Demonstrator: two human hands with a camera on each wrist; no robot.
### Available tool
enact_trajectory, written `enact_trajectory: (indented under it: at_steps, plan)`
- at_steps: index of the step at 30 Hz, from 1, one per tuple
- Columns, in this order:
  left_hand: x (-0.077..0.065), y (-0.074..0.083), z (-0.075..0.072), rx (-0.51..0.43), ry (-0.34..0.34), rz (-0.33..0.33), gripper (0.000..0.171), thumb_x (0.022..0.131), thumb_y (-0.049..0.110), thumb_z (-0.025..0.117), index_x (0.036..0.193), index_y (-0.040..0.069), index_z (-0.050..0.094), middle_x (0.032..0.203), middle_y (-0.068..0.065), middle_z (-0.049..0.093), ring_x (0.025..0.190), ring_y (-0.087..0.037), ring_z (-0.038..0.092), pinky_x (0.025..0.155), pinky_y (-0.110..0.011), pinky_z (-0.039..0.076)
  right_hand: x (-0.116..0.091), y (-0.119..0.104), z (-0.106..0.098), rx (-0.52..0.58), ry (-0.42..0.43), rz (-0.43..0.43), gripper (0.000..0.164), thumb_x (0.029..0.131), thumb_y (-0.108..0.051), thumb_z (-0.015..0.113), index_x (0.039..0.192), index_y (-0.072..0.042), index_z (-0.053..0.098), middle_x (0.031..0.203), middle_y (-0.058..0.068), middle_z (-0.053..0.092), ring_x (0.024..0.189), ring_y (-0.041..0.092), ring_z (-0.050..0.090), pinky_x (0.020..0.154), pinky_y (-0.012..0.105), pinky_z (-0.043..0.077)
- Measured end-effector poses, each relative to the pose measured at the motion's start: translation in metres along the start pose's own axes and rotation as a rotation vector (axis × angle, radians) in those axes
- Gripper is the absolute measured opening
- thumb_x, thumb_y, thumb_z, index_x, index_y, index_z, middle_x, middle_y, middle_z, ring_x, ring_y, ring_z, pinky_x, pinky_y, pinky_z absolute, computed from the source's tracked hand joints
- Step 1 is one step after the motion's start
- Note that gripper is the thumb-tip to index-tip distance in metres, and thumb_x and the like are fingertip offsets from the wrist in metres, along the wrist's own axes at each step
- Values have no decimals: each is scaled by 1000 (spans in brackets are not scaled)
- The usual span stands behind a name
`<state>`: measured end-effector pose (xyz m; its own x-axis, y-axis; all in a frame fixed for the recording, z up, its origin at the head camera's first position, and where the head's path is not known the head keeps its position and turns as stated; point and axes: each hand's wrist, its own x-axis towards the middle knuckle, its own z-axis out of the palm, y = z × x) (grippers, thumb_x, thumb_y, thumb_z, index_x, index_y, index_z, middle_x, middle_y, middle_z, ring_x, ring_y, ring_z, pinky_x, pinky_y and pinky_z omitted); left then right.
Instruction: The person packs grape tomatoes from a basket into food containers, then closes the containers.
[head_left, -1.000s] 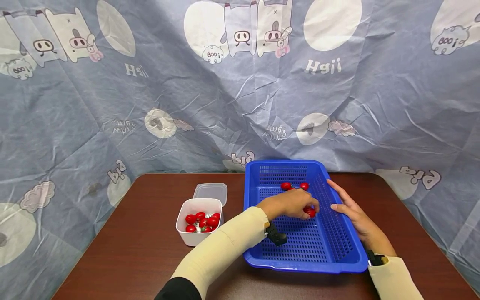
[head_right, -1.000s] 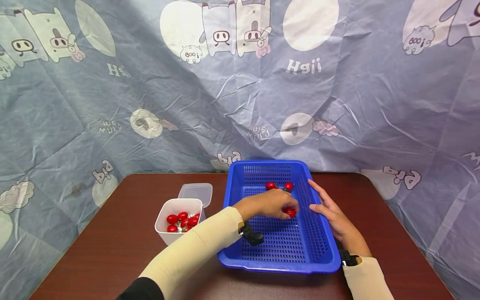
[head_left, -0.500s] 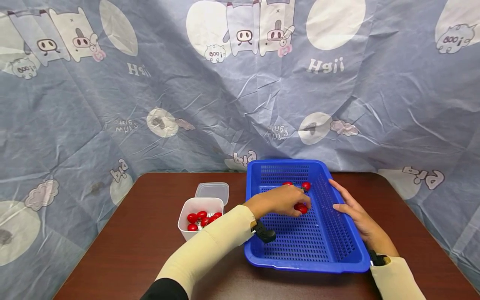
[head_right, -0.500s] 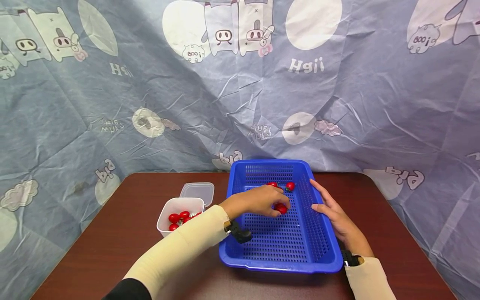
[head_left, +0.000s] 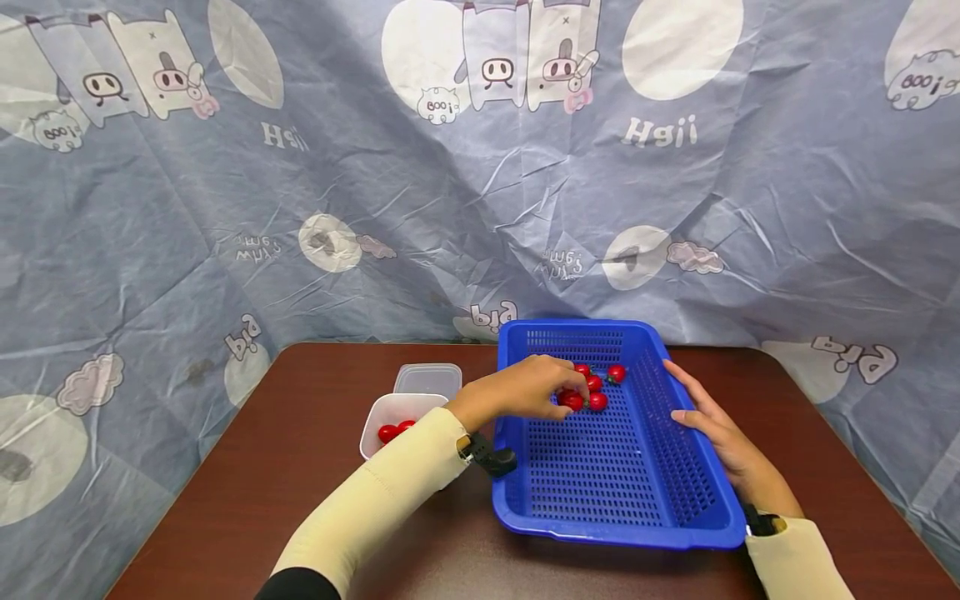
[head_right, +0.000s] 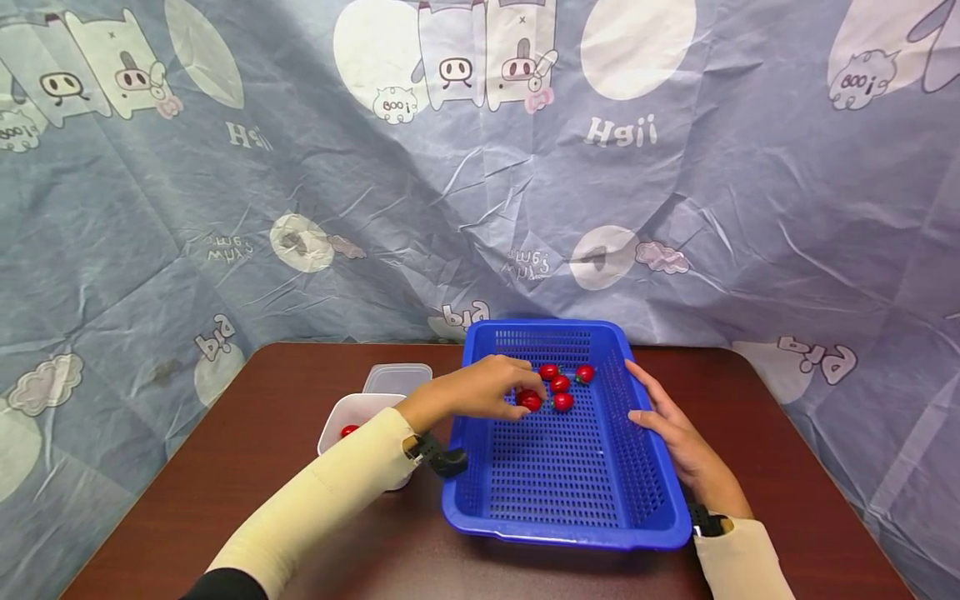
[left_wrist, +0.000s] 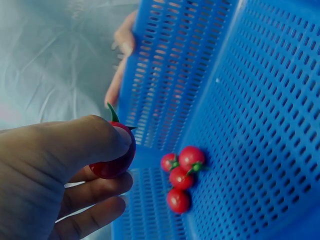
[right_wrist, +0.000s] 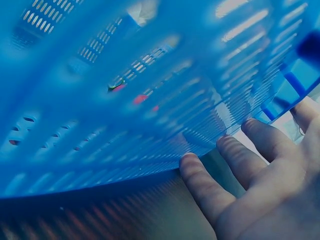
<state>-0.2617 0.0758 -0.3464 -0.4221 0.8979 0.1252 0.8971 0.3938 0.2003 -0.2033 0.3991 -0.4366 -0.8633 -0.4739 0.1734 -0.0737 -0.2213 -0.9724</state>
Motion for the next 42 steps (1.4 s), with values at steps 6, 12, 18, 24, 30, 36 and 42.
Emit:
enact_trajectory:
  at_steps: [6, 12, 18, 24, 30, 36, 42]
  plan:
    - [-23, -6, -15, -25, 54, 22, 24, 84, 19, 71, 108, 17, 69, 93, 7, 59, 83, -7, 55, 74, -16, 41, 0, 0, -1, 11, 1, -1, 68, 101, -1, 32, 156, -24, 1, 151, 13, 16, 120, 32, 51, 83, 58, 49]
    - [-48, -14, -26, -20, 122, 11, 23, 83, 19, 72, 106, 17, 70, 89, 7, 58, 81, -10, 55, 73, -21, 41, 0, -2, 1, 4, 5, 3, 68, 100, 0, 32, 156, -24, 2, 152, 15, 11, 121, 31, 51, 84, 59, 48]
    - [-75, -24, -36, -25, 169, -18, 21, 83, 19, 72, 104, 19, 71, 89, 8, 60, 79, -7, 54, 71, -22, 41, 0, -4, 3, -7, 30, 29, 69, 100, -1, 34, 156, -26, 3, 153, 17, 5, 123, 27, 51, 85, 59, 47]
    - [-104, -32, -36, -47, 209, -55, 22, 82, 17, 72, 103, 20, 71, 84, 8, 59, 77, -5, 51, 69, -22, 42, 0, -4, 3, 39, -18, 2, 69, 100, 1, 31, 156, -25, 0, 152, 14, 12, 122, 30, 51, 85, 60, 47]
    - [-131, -40, -32, -99, 199, -130, 23, 83, 13, 70, 105, 17, 71, 89, 9, 61, 82, -6, 57, 76, -25, 51, 0, -4, 3, 14, 16, 26, 68, 101, 0, 32, 156, -26, 2, 154, 15, 7, 124, 28, 50, 86, 60, 47]
    - [-157, -50, -28, -134, 219, -198, 24, 82, 13, 72, 105, 18, 70, 90, 10, 61, 82, -7, 58, 75, -29, 52, 0, -3, 4, -10, 30, 43, 68, 101, -1, 32, 156, -26, 1, 155, 16, 2, 126, 26, 48, 88, 60, 45]
    - [-180, -59, -21, -134, 230, -249, 24, 81, 15, 74, 104, 19, 70, 89, 11, 61, 82, -8, 59, 74, -32, 53, 0, -5, 6, -23, 46, 52, 69, 100, -2, 34, 156, -27, 3, 155, 14, 3, 127, 26, 47, 88, 61, 45]
